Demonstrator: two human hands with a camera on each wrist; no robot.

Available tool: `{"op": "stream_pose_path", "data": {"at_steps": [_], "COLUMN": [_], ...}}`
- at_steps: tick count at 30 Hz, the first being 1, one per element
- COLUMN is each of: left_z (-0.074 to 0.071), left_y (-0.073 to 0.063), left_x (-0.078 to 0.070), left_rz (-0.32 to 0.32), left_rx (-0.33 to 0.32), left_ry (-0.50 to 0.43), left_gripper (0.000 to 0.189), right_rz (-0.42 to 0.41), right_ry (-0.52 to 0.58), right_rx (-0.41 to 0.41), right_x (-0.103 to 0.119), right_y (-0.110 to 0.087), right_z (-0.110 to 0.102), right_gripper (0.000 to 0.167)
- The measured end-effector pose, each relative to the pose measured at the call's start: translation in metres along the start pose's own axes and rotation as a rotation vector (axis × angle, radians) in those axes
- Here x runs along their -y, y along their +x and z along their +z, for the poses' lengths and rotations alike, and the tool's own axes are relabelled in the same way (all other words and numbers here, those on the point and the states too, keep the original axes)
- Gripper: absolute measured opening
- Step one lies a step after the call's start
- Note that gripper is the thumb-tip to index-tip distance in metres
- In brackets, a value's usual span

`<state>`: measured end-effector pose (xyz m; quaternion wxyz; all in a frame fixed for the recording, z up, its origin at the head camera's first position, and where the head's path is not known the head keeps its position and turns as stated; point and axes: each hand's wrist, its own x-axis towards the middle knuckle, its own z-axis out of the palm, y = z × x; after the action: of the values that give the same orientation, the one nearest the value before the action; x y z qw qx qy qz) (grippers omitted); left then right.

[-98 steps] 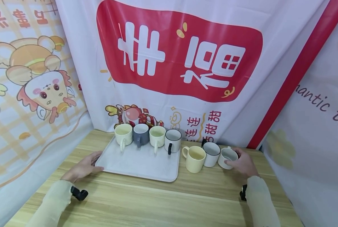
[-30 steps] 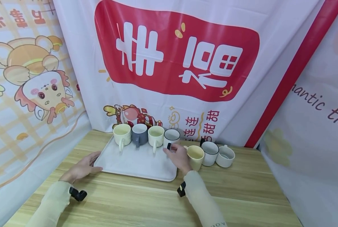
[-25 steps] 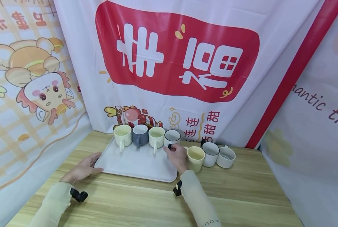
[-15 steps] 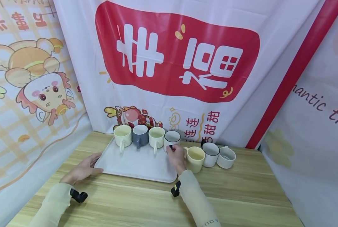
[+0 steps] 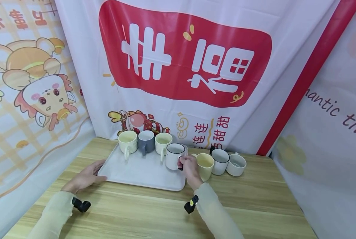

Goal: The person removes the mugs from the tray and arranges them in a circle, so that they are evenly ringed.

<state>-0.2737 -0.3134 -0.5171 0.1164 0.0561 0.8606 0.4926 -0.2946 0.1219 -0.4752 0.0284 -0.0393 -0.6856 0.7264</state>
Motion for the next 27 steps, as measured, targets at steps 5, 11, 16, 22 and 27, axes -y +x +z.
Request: {"op": "stream_pose_path", "data": {"at_steps": [5,11,16,22,27], "left_z": [0.000,-0.001,-0.002,-0.003,-0.003], "left_y": [0.001,0.001,0.000,-0.002,-0.003], "left_x": [0.001,-0.001,-0.002,-0.002,-0.002], "left_rz": [0.007,0.007,0.002,0.008,0.018], "left_rx": [-0.005,-0.009,-0.008,-0.005,-0.006], "left_ry": [0.007,0.015,0.016,0.017,0.023], "left_gripper": [0.091,0.092,0.094,0.093,0.092], "right_rz": [-0.011,0.024,-0.039,-0.174,-0.207], "right_ry": [0.039,0.124,0.197,0.310,0.451], "right_rx": [0.090,0.200,0.344,0.510,0.582], "right_x": [0.009,0.024,0.032,0.036,0.038], "right_y": [-0.015,-0.035,-0.049,-0.057,-0.065], "right_z": [-0.018,-0.052,-0.092,-0.149,-0.197], "right_gripper": [0.018,0.022,0.037,0.050,0.052]}}
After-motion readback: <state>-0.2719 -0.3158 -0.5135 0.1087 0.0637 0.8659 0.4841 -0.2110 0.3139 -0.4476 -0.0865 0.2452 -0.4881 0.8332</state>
